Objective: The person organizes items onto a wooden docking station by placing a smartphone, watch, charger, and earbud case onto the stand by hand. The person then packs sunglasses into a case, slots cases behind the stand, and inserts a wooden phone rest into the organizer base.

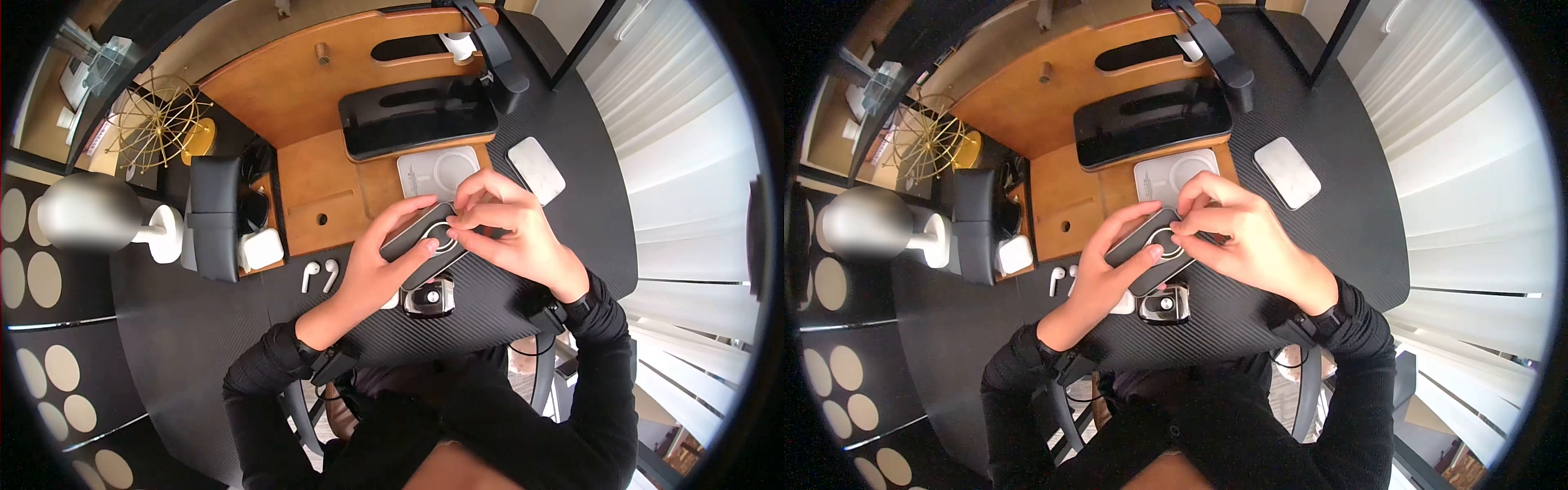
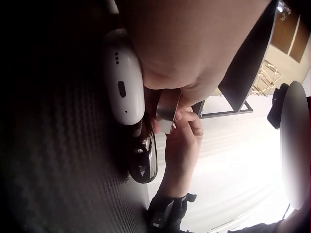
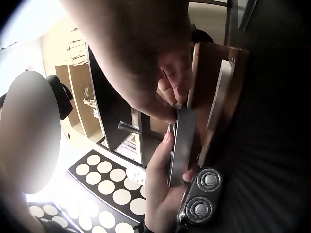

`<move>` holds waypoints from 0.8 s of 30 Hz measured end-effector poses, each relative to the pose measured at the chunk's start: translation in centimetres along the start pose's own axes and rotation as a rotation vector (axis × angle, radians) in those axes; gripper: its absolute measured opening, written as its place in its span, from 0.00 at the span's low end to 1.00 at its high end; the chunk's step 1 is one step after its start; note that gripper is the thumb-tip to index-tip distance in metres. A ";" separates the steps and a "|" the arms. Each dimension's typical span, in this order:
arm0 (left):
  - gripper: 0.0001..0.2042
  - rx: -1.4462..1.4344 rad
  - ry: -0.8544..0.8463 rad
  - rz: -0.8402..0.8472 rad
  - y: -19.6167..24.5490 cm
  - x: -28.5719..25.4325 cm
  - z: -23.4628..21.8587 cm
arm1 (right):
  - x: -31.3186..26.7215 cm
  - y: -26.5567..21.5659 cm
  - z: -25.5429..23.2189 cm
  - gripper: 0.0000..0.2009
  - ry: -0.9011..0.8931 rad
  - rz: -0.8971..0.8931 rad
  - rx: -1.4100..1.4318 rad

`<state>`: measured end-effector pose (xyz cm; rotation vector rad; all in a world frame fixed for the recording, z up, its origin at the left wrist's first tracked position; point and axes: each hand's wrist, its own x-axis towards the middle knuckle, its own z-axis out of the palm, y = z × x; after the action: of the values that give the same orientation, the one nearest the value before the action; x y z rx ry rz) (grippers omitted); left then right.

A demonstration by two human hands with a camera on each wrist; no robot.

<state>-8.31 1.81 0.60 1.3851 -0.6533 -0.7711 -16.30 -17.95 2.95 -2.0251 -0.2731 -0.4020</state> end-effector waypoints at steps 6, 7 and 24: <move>0.22 -0.119 -0.011 -0.043 0.6 0.0 0.1 | 0.0 -0.9 0.0 0.13 0.048 0.107 0.067; 0.22 -0.052 -0.013 0.016 0.6 0.0 0.0 | 0.1 -0.9 0.1 0.13 0.048 0.106 0.067; 0.23 -0.085 -0.097 -0.008 0.2 0.3 0.0 | 0.1 -1.2 -0.9 0.09 -0.066 -0.251 -0.567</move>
<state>-8.15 1.56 0.75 1.2796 -0.6831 -0.8664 -16.80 -18.21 4.40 -2.5719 -0.5010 -0.6224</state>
